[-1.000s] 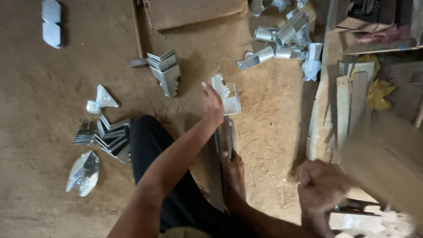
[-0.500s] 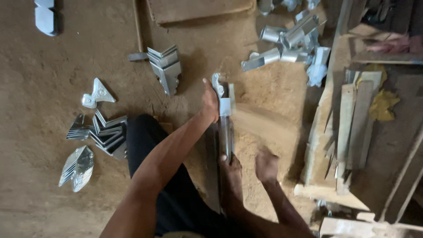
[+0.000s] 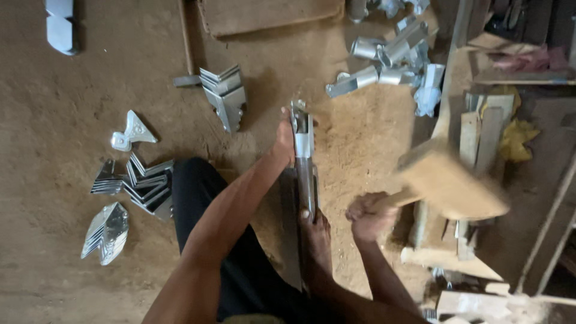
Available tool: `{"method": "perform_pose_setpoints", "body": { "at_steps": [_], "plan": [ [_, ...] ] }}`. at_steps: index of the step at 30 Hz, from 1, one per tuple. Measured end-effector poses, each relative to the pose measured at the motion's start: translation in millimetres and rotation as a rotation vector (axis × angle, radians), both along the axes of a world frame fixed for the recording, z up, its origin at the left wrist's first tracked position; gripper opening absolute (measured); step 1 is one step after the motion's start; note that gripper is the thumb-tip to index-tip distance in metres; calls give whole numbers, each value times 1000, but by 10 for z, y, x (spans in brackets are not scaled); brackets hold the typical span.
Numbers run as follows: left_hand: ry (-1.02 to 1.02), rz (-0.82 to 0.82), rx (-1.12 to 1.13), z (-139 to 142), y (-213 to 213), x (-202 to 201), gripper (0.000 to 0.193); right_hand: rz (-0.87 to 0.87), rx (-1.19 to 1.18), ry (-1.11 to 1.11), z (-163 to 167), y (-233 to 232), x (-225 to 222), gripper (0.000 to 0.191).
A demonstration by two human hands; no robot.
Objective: The person sits on the workshop floor and hammers galvanized sheet metal fittings over a metal pipe form using a wooden mallet, repeatedly striking and repositioning the metal pieces to shape them. Shaped pieces are set aside among stacks of similar finished parts on the ground.
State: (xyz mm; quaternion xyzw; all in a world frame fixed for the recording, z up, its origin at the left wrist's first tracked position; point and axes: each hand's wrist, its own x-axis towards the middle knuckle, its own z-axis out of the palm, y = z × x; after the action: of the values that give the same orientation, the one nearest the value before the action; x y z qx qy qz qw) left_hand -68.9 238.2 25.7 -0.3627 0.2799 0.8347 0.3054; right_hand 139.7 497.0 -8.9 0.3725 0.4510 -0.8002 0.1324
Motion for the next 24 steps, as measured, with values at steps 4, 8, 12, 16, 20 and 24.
{"method": "perform_pose_setpoints", "body": {
  "at_steps": [4, 8, 12, 16, 20, 24],
  "plan": [
    [4, 7, 60, 48, -10, 14, 97, 330, 481, 56, 57, -98, -184, 39],
    [109, 13, 5, 131, -119, 214, 80, 272, 448, -130, 443, -103, -267, 48],
    [276, -116, -28, 193, -306, 321, 87, 263, 526, -15, 984, -149, -238, 47],
    [153, -17, 208, 217, -321, 192, 107, 379, 896, 365, 1459, 32, -367, 37],
    [111, -101, 6, 210, -70, 33, 123, 137, 467, 901, 1587, 162, -278, 32],
    [-333, 119, -344, 194, 164, -100, 95, 256, 776, 750, 1254, -252, -40, 23]
  ]
}}
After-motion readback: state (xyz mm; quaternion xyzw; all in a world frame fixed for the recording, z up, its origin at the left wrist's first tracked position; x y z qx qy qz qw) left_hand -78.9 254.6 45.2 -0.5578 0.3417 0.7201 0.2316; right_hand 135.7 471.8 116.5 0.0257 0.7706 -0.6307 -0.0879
